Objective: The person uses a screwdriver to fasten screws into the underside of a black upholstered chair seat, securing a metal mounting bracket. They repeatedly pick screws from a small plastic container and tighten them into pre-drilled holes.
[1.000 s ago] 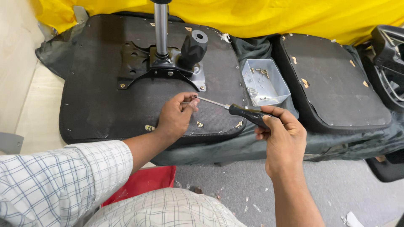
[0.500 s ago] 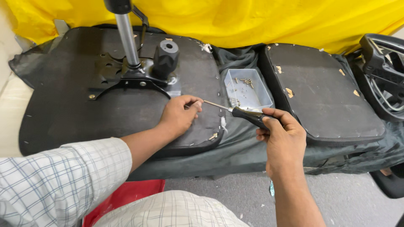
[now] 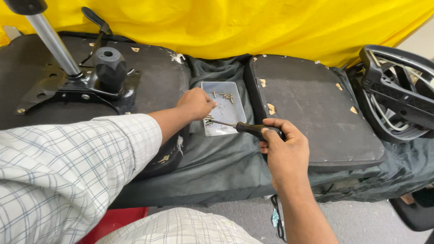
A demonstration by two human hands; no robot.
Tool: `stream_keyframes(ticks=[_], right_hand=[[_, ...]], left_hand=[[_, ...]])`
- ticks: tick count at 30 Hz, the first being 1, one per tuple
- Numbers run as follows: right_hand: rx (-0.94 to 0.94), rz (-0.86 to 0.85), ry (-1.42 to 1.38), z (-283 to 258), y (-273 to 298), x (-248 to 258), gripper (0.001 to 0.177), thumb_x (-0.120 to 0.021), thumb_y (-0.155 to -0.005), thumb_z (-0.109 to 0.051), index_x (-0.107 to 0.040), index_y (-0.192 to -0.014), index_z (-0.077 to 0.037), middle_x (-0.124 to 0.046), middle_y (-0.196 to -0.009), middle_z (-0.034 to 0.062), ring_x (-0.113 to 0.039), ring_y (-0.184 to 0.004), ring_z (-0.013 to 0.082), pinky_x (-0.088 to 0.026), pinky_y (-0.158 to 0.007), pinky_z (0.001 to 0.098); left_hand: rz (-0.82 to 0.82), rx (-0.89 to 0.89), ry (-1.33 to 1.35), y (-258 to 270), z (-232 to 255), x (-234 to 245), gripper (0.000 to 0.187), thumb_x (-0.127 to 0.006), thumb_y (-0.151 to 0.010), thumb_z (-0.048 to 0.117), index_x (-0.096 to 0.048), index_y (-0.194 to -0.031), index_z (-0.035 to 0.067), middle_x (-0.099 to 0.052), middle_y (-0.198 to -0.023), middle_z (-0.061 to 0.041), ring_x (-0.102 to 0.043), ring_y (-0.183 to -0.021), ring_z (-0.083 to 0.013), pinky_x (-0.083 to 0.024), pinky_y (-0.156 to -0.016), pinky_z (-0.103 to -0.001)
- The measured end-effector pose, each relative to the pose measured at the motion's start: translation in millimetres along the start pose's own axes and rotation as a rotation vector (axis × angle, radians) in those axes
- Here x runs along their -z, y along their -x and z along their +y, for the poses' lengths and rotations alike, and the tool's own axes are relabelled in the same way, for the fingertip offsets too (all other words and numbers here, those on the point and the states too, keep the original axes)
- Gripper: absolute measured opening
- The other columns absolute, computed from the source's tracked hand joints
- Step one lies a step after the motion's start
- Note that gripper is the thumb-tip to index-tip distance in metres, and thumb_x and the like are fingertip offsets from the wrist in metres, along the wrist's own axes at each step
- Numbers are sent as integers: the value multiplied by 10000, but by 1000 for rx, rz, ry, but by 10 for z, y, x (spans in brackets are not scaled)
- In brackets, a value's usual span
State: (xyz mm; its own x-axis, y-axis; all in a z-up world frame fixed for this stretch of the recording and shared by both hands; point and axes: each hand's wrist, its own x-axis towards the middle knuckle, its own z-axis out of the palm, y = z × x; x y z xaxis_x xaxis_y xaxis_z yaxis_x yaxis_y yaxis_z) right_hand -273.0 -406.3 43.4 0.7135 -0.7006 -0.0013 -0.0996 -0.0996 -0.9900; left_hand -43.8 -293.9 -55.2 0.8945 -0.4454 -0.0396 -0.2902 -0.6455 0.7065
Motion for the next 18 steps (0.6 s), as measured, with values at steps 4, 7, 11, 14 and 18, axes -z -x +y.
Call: stream_keyframes(ticks=[4, 7, 11, 14, 18], right_hand=[[35, -62, 44, -30, -80, 33, 198, -653, -894, -24, -734, -1074, -6, -637, -752, 22, -578, -627, 83, -475, -568, 231], [126, -127, 58, -71, -69, -25, 250, -687, -902, -33, -708, -1149, -8, -612, -759, 24, -556, -639, 76, -459, -580, 227], [278, -186, 52, -78, 25, -189, 394, -717, -911, -77, -600, -1283, -23, -644, -877, 12, -593, -714, 73, -501, -625, 225], [437, -290, 34, -75, 130, -343, 395, -709, -982, -119, -560, -1333, -14, -659, -1027, 11, -637, -921, 60, -525, -799, 206], [486, -400, -71, -53, 260, -505, 409, -687, -1008, -123, -536, -1373, -18, -647, -1090, 19, -631, -1001, 65, -537, -894, 216]], left_hand=[[109, 38, 96, 31, -54, -55, 248, -668, -922, 361, -813, -1009, 180, -762, -1003, -138, -715, -974, -342, -535, -874, -457], [130, 102, 127, 259, -206, 84, 288, -621, -980, 340, -819, -982, 130, -775, -956, -134, -735, -950, -311, -542, -873, -427], [138, -23, 324, 755, -471, 404, 250, -589, -970, 250, -751, -1073, 91, -805, -965, -76, -772, -918, -200, -573, -835, -342], [135, -95, 234, 1223, -636, 608, 252, -603, -958, 210, -732, -1124, 72, -796, -995, -86, -759, -924, -178, -560, -849, -322], [147, -115, 120, 1643, -736, 659, 231, -662, -901, 188, -754, -1086, 83, -760, -1059, -96, -723, -966, -240, -549, -880, -352]])
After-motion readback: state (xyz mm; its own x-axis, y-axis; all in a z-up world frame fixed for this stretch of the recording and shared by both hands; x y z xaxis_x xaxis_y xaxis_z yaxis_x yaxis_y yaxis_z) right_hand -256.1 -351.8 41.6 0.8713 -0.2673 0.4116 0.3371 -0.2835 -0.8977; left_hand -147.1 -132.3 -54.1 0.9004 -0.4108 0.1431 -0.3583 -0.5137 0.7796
